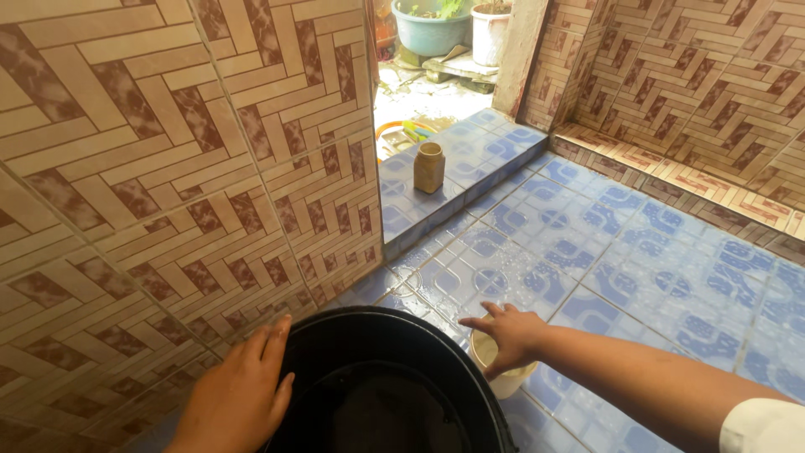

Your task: The person cleans the blue tiled floor and grout lines by scrubbing them with a small tool and rinsing with water from a bucket and cup.

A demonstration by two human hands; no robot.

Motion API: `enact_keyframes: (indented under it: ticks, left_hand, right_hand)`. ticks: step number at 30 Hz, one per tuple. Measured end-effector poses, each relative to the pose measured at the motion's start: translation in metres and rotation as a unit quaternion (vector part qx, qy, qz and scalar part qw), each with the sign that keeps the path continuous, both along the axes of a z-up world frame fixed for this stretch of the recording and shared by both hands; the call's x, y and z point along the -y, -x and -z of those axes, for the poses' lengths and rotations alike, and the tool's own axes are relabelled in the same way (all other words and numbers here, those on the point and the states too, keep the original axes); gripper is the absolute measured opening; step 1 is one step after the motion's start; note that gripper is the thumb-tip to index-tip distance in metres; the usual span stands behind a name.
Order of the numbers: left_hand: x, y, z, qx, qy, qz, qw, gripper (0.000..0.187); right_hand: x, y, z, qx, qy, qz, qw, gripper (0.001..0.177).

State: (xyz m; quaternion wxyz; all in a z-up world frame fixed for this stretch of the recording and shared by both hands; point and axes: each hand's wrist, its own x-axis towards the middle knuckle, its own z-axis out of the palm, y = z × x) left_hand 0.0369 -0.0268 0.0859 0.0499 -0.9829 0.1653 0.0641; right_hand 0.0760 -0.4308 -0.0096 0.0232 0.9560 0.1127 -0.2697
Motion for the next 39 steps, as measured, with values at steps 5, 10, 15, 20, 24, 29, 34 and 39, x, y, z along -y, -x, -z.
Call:
enact_keyframes:
  ticks: [5, 10, 15, 20, 24, 29, 34, 39]
  left_hand:
    - [-0.001, 0.004, -0.002, 0.03, 0.056, 0.009, 0.998, 0.079]
    - [-0.002, 0.005, -0.001, 0.039, 0.065, 0.004, 0.997, 0.077]
    - [-0.004, 0.007, 0.001, 0.059, 0.063, 0.026, 0.996, 0.077]
    - [-0.003, 0.013, -0.005, 0.022, 0.03, 0.003, 0.999, 0.078]
    - [-0.006, 0.016, -0.006, 0.087, 0.032, 0.058, 0.994, 0.088]
    - [-0.005, 0.022, 0.016, 0.175, -0.053, 0.167, 0.969, 0.087]
    - [-0.009, 0.018, 0.046, 0.212, -0.093, 0.346, 0.909, 0.073]
    - [-0.012, 0.018, 0.072, 0.088, -0.211, 0.401, 0.887, 0.057]
  right_hand:
    - [-0.002, 0.005, 0.002, -0.024, -0.025, 0.047, 0.998, 0.104]
    - [0.003, 0.031, -0.004, -0.037, 0.012, 0.041, 0.998, 0.1]
    - [0.008, 0.067, -0.008, -0.078, 0.028, 0.051, 0.995, 0.094]
    - [0.021, 0.099, -0.007, -0.103, 0.026, 0.051, 0.993, 0.091]
    - [0.031, 0.1, -0.002, -0.103, 0.059, 0.026, 0.993, 0.092]
    - [-0.002, 0.031, -0.052, 0.337, -0.139, 0.017, 0.931, 0.041]
    - [-0.102, 0.013, -0.101, 0.403, -0.241, -0.373, 0.8, 0.018]
    - [-0.185, 0.069, -0.018, 0.097, 0.061, -0.471, 0.875, 0.012]
